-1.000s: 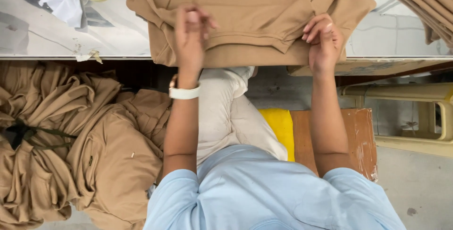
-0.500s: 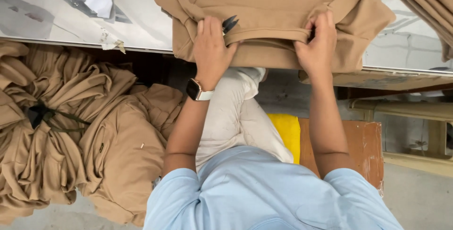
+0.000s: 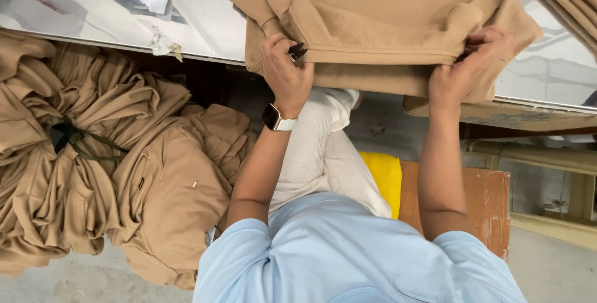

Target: Trimming loose threads from t-shirts using a thread nipper and folding them neatly on a work table.

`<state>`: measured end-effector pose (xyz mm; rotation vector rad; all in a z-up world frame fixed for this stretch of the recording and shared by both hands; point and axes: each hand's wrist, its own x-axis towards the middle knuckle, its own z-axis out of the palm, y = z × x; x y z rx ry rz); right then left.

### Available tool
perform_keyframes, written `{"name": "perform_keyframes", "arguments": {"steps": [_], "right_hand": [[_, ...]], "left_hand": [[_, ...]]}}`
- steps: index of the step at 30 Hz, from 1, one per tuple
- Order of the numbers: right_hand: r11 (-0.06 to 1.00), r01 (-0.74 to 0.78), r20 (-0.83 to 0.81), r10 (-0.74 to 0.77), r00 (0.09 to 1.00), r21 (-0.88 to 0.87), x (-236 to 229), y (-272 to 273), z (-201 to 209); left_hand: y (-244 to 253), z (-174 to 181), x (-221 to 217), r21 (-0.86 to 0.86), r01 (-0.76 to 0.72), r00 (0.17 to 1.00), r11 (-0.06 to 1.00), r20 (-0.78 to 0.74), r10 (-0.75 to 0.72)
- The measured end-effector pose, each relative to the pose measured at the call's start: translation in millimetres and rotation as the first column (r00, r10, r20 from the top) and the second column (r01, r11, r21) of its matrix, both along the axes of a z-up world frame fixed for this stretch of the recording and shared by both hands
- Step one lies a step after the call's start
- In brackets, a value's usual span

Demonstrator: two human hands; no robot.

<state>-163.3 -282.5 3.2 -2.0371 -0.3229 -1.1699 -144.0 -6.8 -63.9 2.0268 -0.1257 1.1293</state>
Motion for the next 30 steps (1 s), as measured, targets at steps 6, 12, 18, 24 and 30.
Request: {"name": "perform_keyframes", "arguments": {"steps": [6, 12, 18, 24, 30], "right_hand": [[0.849, -0.120, -0.380, 0.351, 0.856, 0.514, 27, -57, -41], [0.305, -0.299, -0.229, 0.938, 0.261, 0.904, 48, -108, -50], [0.115, -0.108, -0.067, 0.924, 0.376, 0.988, 55, -103, -59], [0.177, -0.130, -0.105, 0.897, 0.430, 0.975, 59, -100, -62], [0.328, -0.364, -0.196, 0.914, 0.354, 0.872, 54, -94, -57]], "left_hand": [[19, 33, 14, -0.515, 0.479, 0.803, 0.711, -0.071, -0.592], [46, 61, 34, -0.654, 0.670, 0.385, 0.352, -0.098, -0.918], [31, 43, 48, -0.647, 0.693, 0.478, 0.317, 0.084, -0.874], [27, 45, 46, -0.659, 0.692, 0.479, 0.295, 0.113, -0.870], [26, 48, 43, -0.629, 0.716, 0.472, 0.303, 0.116, -0.874]]}}
